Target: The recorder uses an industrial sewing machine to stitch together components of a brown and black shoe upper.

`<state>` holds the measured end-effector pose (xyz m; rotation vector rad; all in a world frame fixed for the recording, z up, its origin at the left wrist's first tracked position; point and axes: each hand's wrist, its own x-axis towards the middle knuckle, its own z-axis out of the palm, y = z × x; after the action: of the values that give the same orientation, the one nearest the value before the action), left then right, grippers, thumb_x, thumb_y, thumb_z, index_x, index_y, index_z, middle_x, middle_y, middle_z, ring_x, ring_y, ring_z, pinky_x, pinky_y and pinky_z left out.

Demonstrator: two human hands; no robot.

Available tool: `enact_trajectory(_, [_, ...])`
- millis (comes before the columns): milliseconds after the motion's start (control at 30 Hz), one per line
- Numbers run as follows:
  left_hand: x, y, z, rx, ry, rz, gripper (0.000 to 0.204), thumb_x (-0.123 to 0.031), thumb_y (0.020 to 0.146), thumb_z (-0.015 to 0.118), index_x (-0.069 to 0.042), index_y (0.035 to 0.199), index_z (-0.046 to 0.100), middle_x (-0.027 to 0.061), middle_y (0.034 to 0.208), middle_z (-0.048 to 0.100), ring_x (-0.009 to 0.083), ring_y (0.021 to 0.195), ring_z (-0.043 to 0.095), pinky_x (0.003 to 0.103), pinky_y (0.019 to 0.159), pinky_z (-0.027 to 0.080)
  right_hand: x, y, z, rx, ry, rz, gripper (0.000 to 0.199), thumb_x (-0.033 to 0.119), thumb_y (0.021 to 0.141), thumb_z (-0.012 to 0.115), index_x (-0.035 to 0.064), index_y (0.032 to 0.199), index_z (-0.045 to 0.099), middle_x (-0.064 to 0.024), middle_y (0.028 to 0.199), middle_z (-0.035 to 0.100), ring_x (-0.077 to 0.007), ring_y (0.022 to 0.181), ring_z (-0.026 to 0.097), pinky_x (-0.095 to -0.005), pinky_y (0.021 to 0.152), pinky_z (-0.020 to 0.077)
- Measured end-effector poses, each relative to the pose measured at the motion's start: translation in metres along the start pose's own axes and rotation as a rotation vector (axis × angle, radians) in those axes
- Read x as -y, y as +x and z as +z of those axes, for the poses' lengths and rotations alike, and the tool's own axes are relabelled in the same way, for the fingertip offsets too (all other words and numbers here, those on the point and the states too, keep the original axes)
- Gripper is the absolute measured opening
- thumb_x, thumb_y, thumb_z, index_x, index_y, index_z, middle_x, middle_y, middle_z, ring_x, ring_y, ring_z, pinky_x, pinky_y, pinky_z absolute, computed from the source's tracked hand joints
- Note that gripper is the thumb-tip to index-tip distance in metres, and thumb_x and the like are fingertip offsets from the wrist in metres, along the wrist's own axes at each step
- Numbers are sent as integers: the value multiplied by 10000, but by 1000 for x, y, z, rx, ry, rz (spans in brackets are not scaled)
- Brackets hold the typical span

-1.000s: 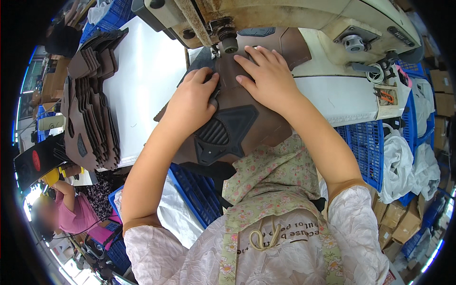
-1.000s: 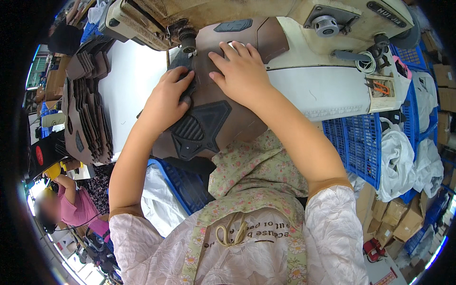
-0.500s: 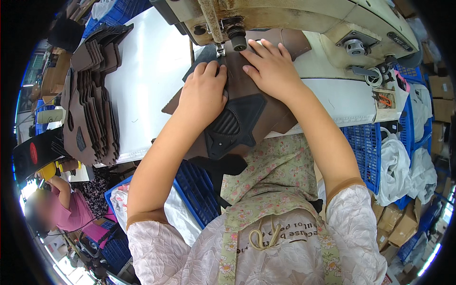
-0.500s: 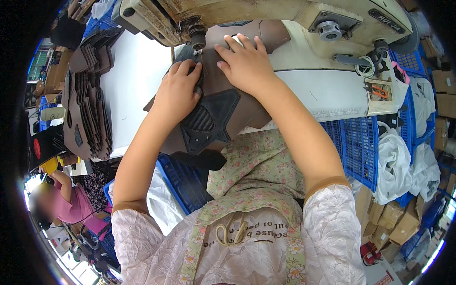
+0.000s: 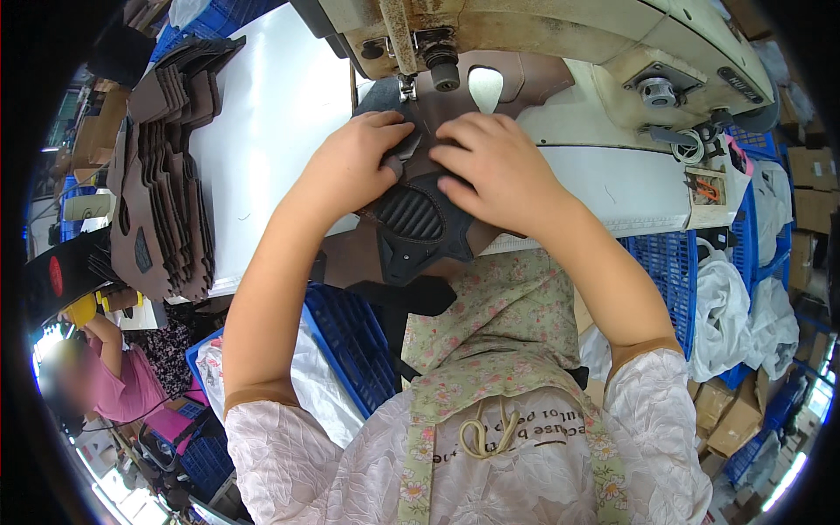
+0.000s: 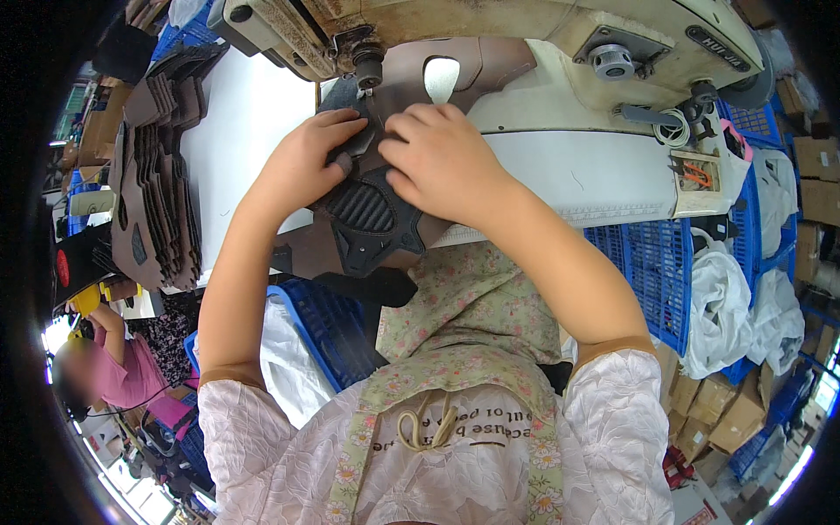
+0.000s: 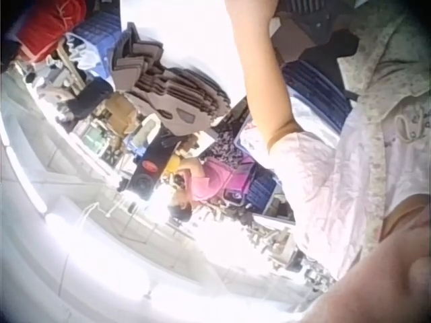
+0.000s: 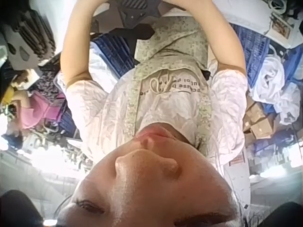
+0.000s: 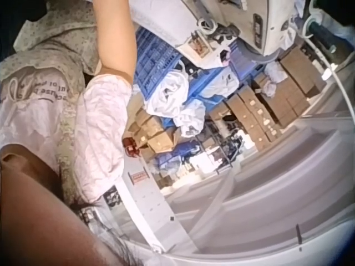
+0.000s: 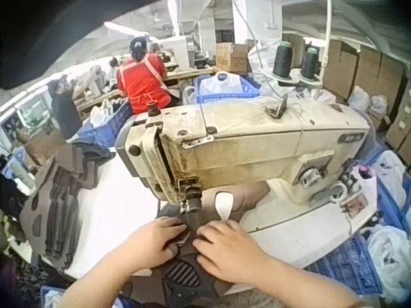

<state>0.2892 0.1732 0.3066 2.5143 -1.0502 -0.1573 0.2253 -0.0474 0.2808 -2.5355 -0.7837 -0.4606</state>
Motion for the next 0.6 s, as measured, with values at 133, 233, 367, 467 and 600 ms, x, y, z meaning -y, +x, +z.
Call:
enact_trajectory(133, [4,4,-9,56,-63,-8,517,23,707,581,1,1219,641,205,1257,623,368,1170,585,415,1038,454,15,-10,-22,232,63,-127,542,291,653,811,100,1139,663,-107,1252,572,-303,1239,480,-452,1019,399])
enact_trajectory(233, [3,6,-11,79,-64,-24,511,24,705,576,4,1211,645,204,1230,638,361,1159,592,412,1033,457,25,-21,-28,374,-6,-188,772,205,643,797,119,1365,537,-122,1397,512,-317,1336,421,-464,1127,332])
enact_trajectory(367, [0,6,-11,58,-23,-1,510,20,701,577,4,1206,647,200,1224,642,361,1152,593,408,1025,462,29,-31,-20,378,-69,-218,672,162,675,742,81,1320,568,-147,1377,526,-330,1308,457,-469,1106,360])
enact_trajectory(467, [0,6,-12,73,-22,-21,513,33,688,581,0,1196,652,195,1228,640,362,1145,595,406,1020,466,30,-37,-12,281,53,-261,531,135,743,650,46,1264,597,-171,1324,564,-333,1233,531,-457,1055,421])
enact_trajectory(600, [1,4,-11,57,-19,-3,533,63,670,586,-9,1194,650,188,1234,635,351,1165,589,406,1011,475,35,-40,0,35,4,-207,394,149,822,541,26,1184,635,-177,1222,630,-319,1125,605,-423,963,490])
